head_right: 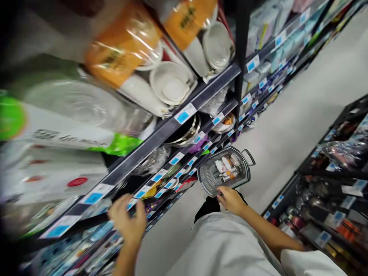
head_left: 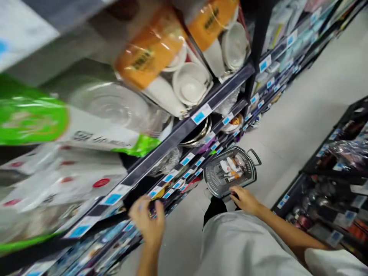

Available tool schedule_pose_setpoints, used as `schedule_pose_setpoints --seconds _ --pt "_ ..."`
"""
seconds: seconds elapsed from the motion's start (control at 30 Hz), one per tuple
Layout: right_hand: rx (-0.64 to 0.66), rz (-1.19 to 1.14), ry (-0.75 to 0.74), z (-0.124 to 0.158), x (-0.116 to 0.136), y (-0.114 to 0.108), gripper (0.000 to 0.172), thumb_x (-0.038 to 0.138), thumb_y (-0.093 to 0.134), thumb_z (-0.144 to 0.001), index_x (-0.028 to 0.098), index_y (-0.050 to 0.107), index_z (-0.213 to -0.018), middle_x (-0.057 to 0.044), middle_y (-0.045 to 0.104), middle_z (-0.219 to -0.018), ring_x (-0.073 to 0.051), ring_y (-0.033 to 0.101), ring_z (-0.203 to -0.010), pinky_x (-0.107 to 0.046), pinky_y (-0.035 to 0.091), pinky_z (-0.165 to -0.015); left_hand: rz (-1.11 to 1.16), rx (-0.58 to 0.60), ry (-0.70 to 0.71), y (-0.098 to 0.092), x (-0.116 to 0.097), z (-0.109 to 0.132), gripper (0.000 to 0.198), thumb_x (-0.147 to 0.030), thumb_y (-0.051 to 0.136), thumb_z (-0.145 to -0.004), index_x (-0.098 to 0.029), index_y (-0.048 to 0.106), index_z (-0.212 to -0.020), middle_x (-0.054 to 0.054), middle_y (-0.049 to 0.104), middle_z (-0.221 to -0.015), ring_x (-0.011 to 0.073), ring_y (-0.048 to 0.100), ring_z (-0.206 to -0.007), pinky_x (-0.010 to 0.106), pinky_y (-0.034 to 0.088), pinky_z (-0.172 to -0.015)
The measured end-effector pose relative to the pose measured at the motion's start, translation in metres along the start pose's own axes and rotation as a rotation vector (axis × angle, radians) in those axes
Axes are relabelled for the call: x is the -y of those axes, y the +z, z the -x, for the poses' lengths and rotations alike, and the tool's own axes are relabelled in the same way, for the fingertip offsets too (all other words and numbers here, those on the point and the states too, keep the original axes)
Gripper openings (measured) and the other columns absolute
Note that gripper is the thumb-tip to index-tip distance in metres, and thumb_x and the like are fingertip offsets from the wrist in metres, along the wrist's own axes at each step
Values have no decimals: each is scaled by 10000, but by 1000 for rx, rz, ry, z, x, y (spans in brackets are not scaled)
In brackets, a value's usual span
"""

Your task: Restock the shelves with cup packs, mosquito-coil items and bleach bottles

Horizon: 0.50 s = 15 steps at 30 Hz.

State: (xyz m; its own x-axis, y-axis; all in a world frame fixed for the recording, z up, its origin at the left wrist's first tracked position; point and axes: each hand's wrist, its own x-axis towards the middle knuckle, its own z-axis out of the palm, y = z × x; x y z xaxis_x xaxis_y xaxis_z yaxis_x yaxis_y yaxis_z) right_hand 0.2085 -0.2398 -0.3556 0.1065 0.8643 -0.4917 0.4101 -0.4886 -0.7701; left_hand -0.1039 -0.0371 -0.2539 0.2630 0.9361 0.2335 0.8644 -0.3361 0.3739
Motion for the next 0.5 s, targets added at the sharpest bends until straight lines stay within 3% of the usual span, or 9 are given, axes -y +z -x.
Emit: schedule_pose_setpoints --seconds 0.13,0.17,0.23,0.33,0.5 --pt "-40 -170 307 5 -67 13 185 228 540 -881 185 662 -1013 -45 720 -862 -198 667 -786 -322 511 -781 358 512 -503 103 -44 65 366 -506 519 -890 -204 640 -1056 164 646 -1183 314 604 -1202 481 443 -1113" --pt "-57 -191 355 3 -81 17 161 234 544 -866 183 658 -969 -36 708 -812 -196 655 -743 -321 508 -758 375 589 -562 124 -50 77 397 -545 511 -878 -203 651 -1021 157 667 -1134 308 645 -1124 457 501 -1043" --pt "-103 -225 436 -5 -104 28 138 250 552 -840 184 647 -915 -26 683 -755 -202 640 -711 -331 507 -745 380 719 -640 165 -55 96 415 -582 539 -858 -196 668 -942 133 702 -1023 287 701 -968 399 578 -869" --pt "-203 -277 535 -12 -123 57 210 332 513 -883 190 641 -969 -41 683 -799 -219 653 -763 -352 523 -777 352 893 -697 233 -50 112 375 -547 636 -858 -174 677 -865 93 712 -893 249 711 -850 345 585 -730" --pt "-375 -438 577 6 -129 123 329 472 471 -965 208 649 -1047 -68 713 -908 -241 705 -867 -386 578 -833 276 1098 -729 389 -31 119 309 -417 647 -953 -128 666 -1060 53 696 -1005 181 682 -871 356 592 -776"
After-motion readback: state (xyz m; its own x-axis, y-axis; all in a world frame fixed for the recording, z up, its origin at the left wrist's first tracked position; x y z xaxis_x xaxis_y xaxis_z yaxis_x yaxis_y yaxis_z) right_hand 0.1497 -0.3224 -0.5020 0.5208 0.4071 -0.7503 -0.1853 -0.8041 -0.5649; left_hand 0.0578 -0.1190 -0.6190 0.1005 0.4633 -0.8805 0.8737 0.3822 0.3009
